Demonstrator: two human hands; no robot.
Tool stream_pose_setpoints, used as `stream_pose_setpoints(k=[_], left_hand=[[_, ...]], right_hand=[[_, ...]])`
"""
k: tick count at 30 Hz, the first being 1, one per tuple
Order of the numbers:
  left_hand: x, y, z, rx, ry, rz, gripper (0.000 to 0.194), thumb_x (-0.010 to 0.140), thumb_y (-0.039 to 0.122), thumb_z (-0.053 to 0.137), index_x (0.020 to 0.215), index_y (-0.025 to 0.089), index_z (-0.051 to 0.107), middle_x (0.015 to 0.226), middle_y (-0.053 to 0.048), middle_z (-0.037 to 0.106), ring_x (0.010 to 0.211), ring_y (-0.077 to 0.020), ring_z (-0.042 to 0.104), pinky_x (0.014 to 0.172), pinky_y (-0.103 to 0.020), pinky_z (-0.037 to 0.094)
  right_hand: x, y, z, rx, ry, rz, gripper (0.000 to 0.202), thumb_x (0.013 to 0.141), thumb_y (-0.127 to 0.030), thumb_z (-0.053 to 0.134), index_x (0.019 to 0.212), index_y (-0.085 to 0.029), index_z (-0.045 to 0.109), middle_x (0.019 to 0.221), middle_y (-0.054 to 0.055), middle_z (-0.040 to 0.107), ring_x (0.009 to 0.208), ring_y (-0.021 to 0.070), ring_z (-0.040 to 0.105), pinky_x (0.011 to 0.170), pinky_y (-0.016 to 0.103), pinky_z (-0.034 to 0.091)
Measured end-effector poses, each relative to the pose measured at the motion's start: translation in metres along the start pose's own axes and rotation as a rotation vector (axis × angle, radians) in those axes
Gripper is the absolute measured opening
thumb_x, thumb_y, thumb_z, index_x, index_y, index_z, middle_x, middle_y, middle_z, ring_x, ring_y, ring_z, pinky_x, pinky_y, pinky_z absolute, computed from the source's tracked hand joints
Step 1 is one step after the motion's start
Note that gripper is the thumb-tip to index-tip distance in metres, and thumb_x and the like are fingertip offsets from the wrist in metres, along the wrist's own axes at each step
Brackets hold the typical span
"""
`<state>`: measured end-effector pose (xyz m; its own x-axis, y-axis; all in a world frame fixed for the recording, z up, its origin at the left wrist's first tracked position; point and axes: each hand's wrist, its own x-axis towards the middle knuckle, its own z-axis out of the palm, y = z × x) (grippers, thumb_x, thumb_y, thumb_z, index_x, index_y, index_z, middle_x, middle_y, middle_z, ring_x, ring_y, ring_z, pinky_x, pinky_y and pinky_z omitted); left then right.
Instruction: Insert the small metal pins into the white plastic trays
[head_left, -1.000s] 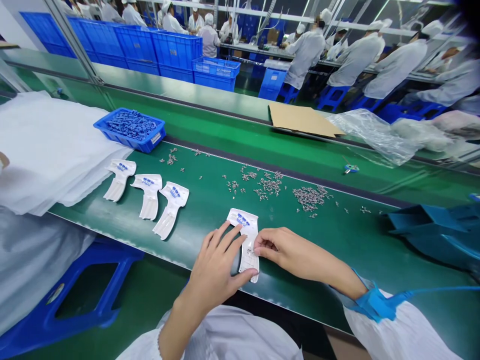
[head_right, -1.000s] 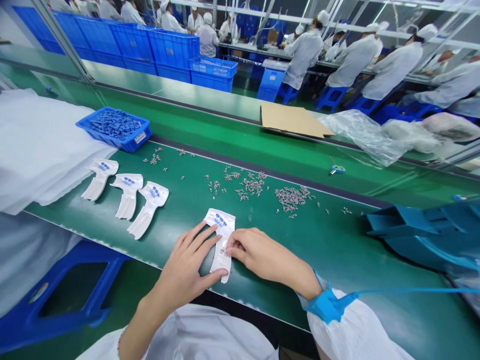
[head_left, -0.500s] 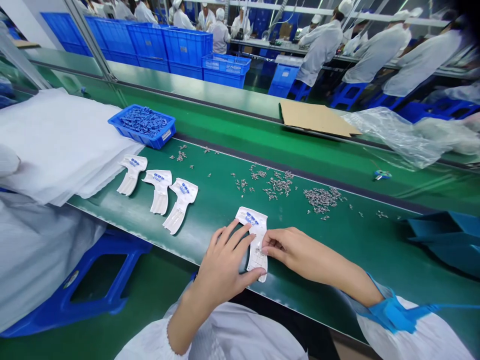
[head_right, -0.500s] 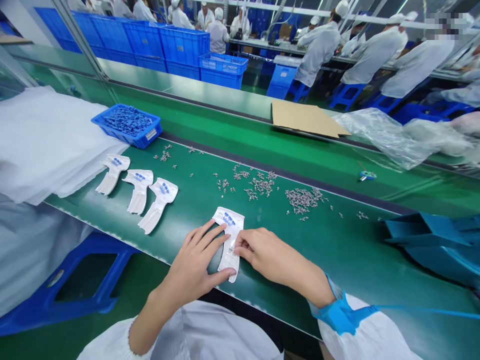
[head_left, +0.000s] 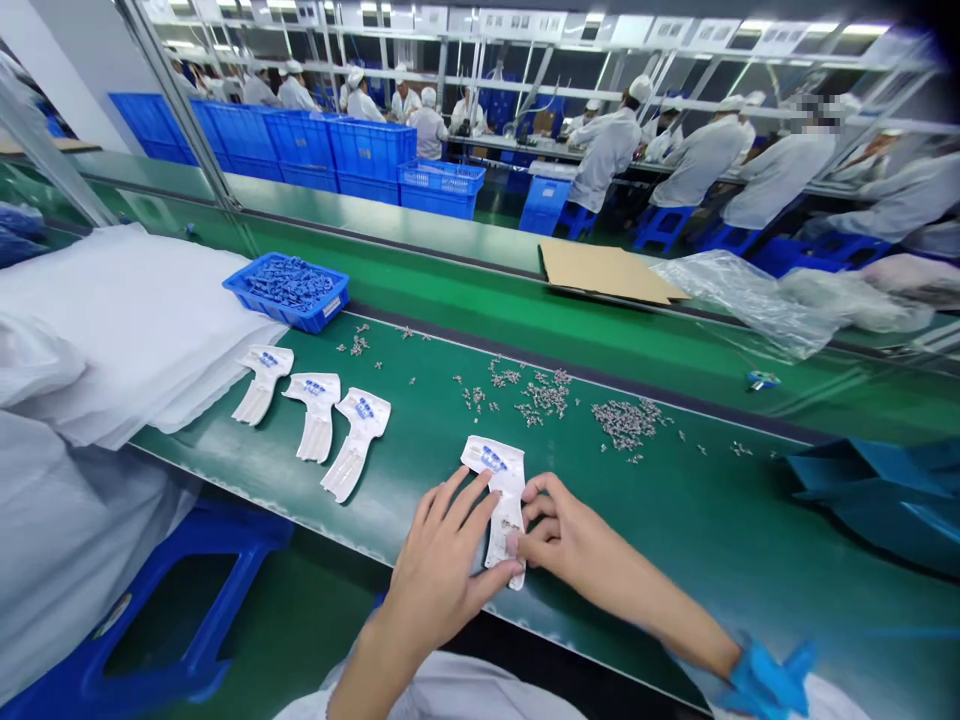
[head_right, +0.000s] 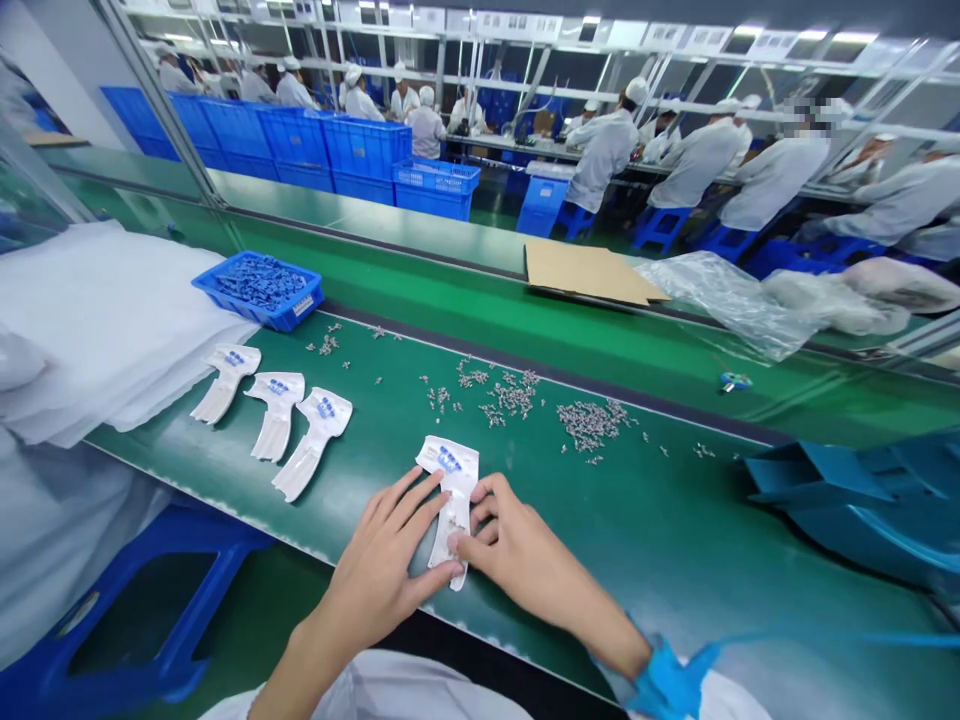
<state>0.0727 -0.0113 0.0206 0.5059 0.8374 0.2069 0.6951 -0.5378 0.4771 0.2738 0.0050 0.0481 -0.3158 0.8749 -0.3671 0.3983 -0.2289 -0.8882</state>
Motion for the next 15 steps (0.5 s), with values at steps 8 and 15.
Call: stream_pose_setpoints(k=[8,15], left_hand=[[-0.013,-0.040,-0.032,0.202,0.315,-0.117,0.048,0.098,0.037,0.050,0.144,0.029,0.043,0.155,-0.006,0.039,0.145,-0.0318,0.031,0.108,-0.053,0.043],[-0.041,-0.140,-0.035,0.535,0.449,-0.059,0.042,0.093,0.043,0.052,0.131,0.026,0.055,0.130,-0.007,0.065,0.125,-0.0347,0.055,0.089,-0.048,0.053]], right_hand=[[0.027,0.000,-0.037,0.360,0.188,-0.073,0.051,0.083,-0.050,0.073,0.110,-0.025,0.039,0.087,-0.001,0.062,0.064,0.0141,0.062,0.055,0.026,0.052],[0.117,-0.016,-0.154,0.245,0.629,0.009,0.034,0.088,-0.018,0.067,0.115,-0.016,0.046,0.077,0.006,0.070,0.063,0.0147,0.065,0.062,0.025,0.057]])
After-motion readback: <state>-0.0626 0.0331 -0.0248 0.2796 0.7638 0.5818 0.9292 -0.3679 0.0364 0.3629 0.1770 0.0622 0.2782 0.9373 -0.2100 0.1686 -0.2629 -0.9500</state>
